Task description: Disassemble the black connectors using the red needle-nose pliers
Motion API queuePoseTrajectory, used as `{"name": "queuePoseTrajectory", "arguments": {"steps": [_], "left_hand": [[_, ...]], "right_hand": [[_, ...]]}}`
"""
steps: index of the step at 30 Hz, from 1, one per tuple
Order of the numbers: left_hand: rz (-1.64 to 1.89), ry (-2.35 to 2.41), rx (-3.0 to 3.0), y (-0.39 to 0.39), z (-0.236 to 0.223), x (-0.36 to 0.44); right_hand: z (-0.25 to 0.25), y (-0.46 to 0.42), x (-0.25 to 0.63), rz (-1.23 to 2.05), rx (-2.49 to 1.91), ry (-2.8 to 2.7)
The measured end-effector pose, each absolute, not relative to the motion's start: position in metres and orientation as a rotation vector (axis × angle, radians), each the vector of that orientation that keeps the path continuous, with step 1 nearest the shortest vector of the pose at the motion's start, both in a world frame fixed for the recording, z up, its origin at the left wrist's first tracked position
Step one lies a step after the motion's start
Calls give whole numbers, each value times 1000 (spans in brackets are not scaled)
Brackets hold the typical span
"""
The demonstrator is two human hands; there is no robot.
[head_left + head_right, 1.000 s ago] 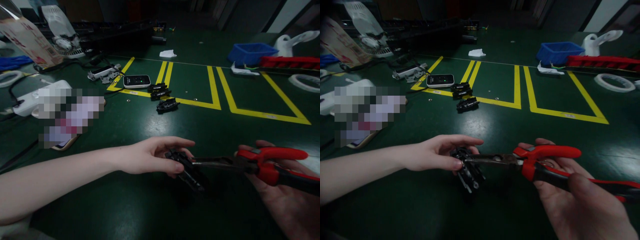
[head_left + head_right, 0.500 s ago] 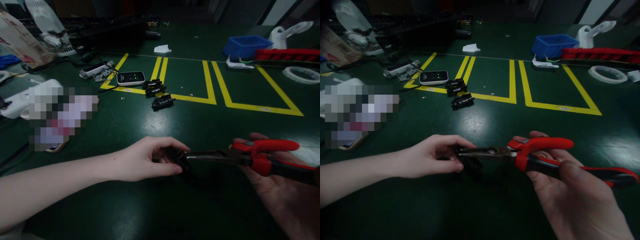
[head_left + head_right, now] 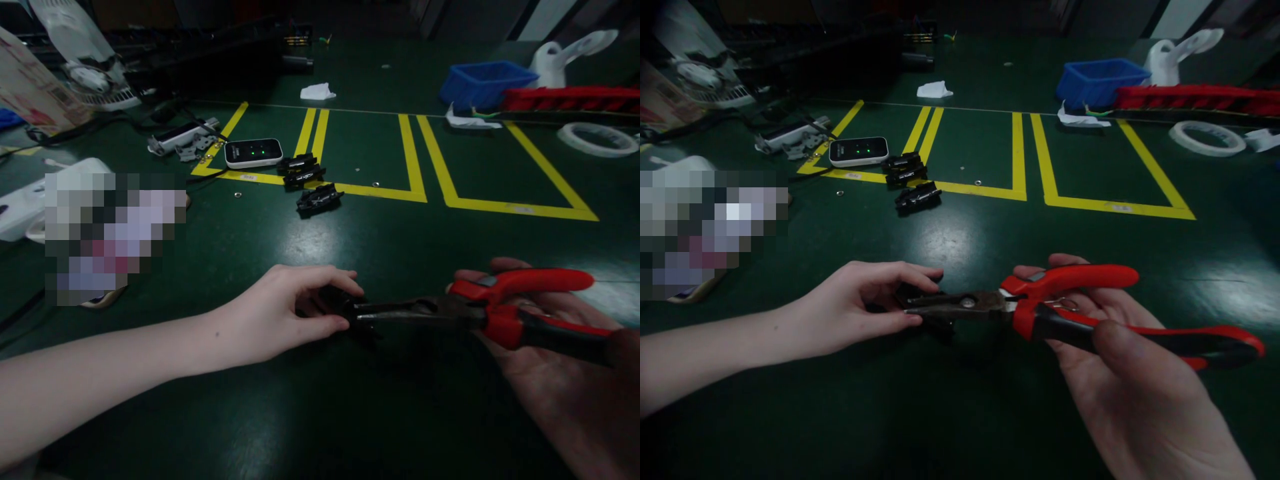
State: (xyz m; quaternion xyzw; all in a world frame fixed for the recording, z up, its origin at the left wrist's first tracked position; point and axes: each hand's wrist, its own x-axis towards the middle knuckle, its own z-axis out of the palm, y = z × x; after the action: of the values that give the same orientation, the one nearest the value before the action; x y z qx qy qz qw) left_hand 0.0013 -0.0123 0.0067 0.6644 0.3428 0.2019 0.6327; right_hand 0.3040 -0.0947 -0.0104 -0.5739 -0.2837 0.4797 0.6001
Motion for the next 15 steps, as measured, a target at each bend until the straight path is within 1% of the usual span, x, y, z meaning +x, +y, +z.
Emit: {"name": "queuePoseTrajectory", "arguments": {"steps": [7, 11, 15], "left_hand": [[489, 820, 1359, -8, 4, 2], [605, 760, 1114, -10, 2, 4], [600, 737, 1005, -10, 1, 7]], "right_hand": [[-2, -91, 291, 1116, -1359, -696], [-8, -100, 300, 1121, -1358, -763], [-16, -101, 316, 1124, -1301, -849]]}}
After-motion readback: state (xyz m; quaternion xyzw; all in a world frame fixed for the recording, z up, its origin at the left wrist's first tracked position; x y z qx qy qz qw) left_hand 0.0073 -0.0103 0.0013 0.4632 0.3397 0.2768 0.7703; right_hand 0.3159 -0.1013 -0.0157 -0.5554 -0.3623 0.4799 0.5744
